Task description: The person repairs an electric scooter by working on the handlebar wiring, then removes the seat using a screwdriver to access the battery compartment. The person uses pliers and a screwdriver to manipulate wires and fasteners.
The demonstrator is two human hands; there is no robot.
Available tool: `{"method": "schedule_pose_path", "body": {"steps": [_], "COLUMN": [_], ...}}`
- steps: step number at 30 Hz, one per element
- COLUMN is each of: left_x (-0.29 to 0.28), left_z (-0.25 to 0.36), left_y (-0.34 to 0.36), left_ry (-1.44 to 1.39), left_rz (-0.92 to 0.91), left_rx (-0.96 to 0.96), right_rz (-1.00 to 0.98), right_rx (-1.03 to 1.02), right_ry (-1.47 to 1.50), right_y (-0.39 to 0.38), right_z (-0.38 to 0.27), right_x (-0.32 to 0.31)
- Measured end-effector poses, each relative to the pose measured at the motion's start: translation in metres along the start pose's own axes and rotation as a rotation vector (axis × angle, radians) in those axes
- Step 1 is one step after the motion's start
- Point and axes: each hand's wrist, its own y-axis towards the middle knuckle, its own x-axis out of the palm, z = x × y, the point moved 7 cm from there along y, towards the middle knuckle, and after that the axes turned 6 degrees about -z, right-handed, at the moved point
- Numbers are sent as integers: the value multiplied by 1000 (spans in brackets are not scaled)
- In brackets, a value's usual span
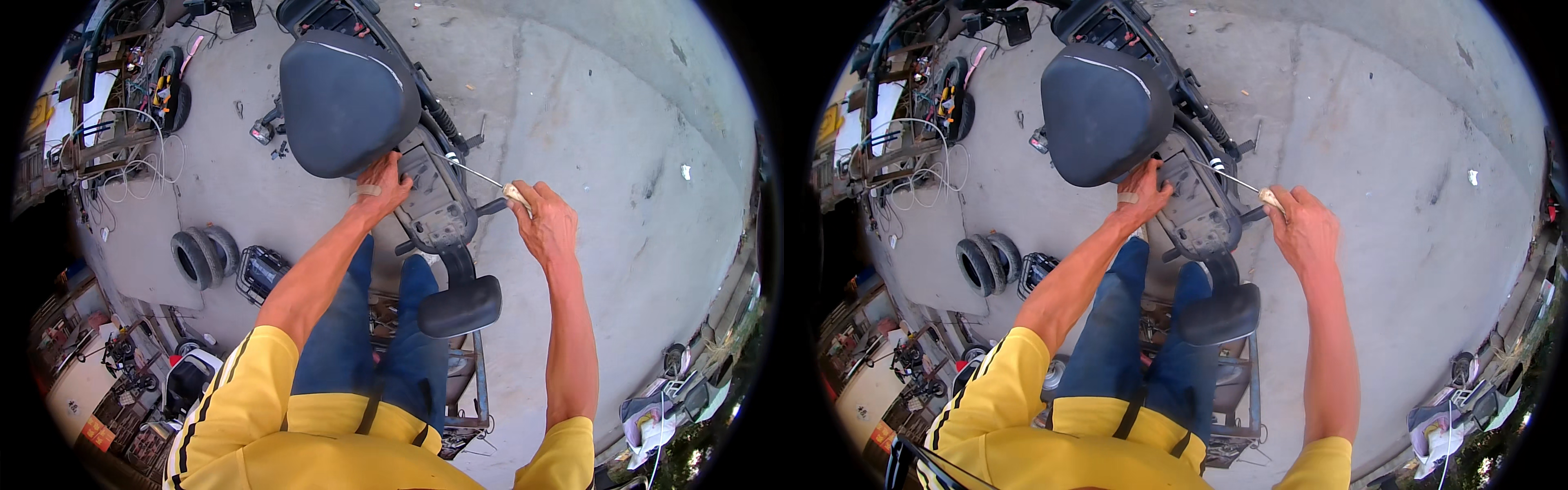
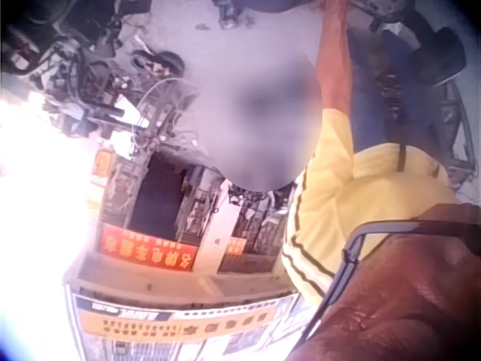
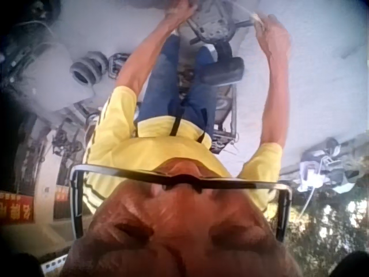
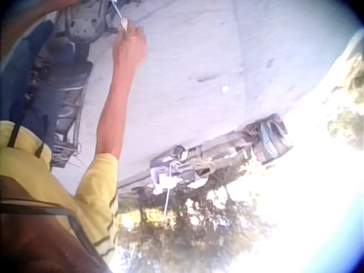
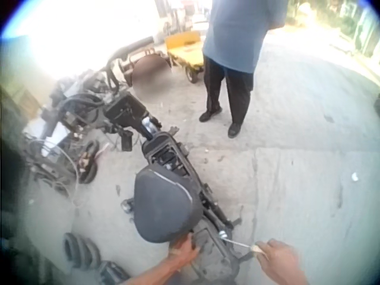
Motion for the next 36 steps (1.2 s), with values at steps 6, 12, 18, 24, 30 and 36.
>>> {"method": "schedule_pose_path", "body": {"steps": [6, 12, 18, 24, 30, 36], "left_x": [1, 6, 8, -3, 8, 19], "left_z": [-1, -8, -22, -40, -48, -43], "left_y": [-4, -6, -17, -39, -41, -47], "left_ry": [-55, -78, -132, -233, -151, -215], "left_rz": [39, 61, 65, 132, 138, 84], "left_rx": [41, 58, -28, -52, -44, -70], "right_rz": [-54, -158, -70, -248, -299, -117], "right_rx": [-180, -338, -663, -767, -756, -811], "right_ry": [-203, -458, -720, -681, -817, -809], "right_y": [66, 104, 169, 227, 242, 216], "right_z": [-19, -39, -83, -68, -75, -78], "right_x": [10, 11, 23, 66, 71, 48]}}
